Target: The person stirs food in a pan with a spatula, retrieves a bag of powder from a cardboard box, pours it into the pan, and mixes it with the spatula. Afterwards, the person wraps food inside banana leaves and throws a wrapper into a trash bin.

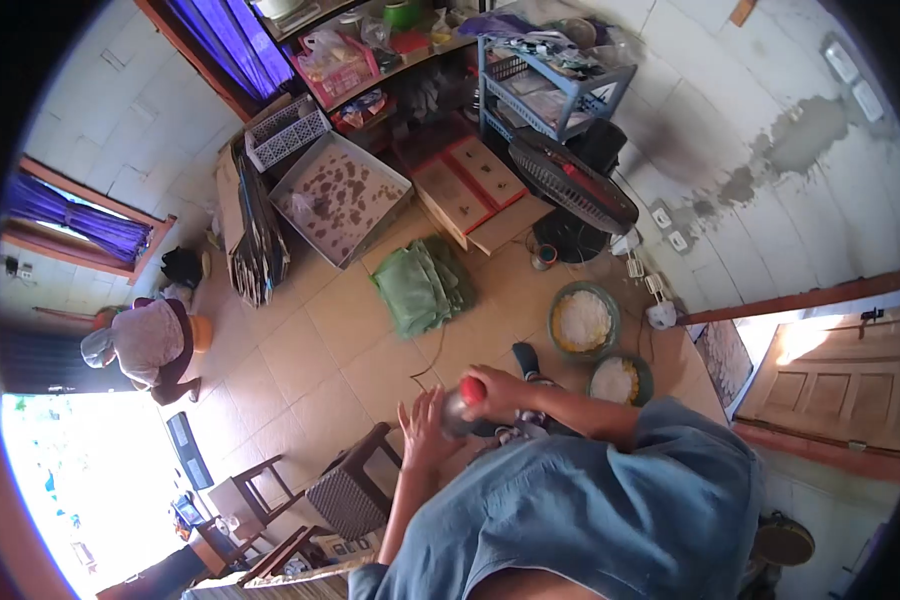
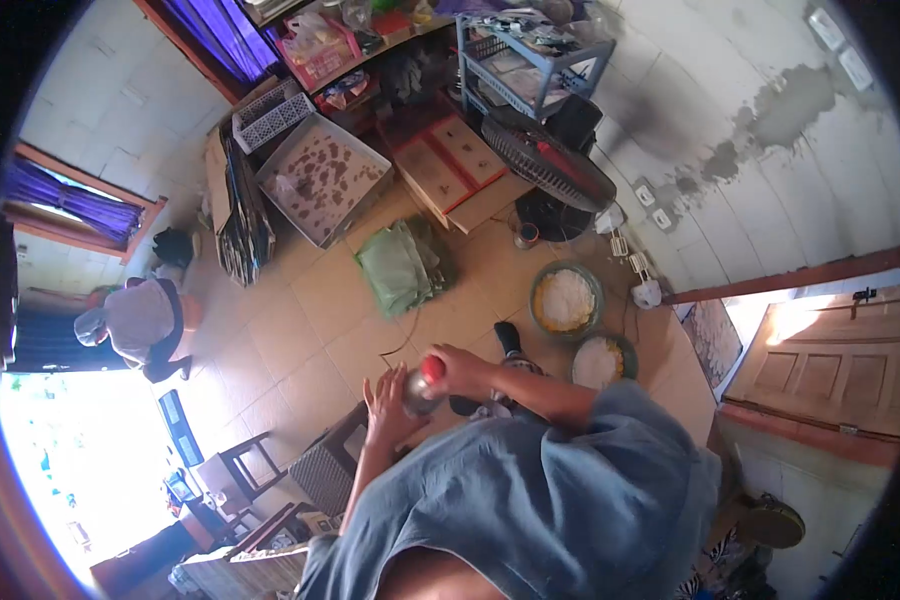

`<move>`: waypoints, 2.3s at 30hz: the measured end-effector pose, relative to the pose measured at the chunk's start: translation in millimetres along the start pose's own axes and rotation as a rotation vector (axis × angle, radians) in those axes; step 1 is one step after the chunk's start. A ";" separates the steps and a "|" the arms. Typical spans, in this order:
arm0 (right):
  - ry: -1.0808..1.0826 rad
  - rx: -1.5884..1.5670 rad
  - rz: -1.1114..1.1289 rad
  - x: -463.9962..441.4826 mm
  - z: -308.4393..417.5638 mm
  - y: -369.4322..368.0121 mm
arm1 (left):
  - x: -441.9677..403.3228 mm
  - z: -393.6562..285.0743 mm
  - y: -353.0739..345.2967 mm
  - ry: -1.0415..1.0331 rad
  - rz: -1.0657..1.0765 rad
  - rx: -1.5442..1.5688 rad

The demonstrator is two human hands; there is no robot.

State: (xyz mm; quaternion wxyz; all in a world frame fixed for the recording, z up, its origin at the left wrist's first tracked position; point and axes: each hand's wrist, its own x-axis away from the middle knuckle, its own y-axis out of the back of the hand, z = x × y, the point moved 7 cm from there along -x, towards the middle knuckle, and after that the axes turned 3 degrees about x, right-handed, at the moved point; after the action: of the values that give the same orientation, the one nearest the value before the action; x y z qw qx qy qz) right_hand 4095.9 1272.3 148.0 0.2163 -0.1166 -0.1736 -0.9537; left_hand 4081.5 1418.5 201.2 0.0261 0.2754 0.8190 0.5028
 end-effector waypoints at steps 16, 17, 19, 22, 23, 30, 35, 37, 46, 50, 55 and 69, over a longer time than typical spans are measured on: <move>0.226 -1.149 0.794 -17.1 171.6 -93.7 | 45.3 55.1 165.8 -0.239 -0.691 1.889; 0.211 -0.938 0.770 -26.4 164.9 -87.9 | 41.5 75.9 182.5 -0.201 -0.849 1.815; 0.180 -0.535 0.702 -42.6 141.9 -68.9 | 43.2 126.3 232.4 -0.137 -0.994 1.512; 0.204 -0.102 0.170 -74.1 153.9 40.9 | 32.9 98.8 305.5 -0.028 -0.929 1.014; 0.317 -0.046 0.131 -79.0 176.2 61.5 | 15.1 97.4 311.0 -0.011 -0.814 0.942; 0.775 0.445 0.299 -166.3 283.7 120.5 | -115.9 39.1 248.4 0.000 -0.194 -0.131; 0.493 -0.172 0.490 -275.9 232.2 145.5 | -163.2 34.8 265.3 -0.132 -0.285 0.153; 0.388 -0.271 0.447 -298.9 205.6 139.4 | -165.9 59.4 269.1 -0.088 -0.363 0.340; 0.233 -0.008 0.335 -349.7 179.5 171.7 | -200.0 190.1 367.1 0.197 -0.962 0.436; 0.325 0.211 0.445 -358.8 265.7 192.1 | -243.2 241.5 373.3 0.227 -0.597 -0.123; 0.521 0.508 0.714 -394.4 353.8 113.5 | -311.3 295.8 337.4 0.195 -0.169 0.250; 0.227 -0.173 -0.280 -538.7 254.8 179.9 | -376.9 256.9 432.9 -0.517 -0.044 1.135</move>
State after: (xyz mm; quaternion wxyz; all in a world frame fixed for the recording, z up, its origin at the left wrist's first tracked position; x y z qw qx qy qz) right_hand 4688.6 1417.6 270.7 0.0888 -0.0015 -0.0799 -0.9928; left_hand 4666.7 1594.8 348.9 0.0834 0.3423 0.9311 -0.0942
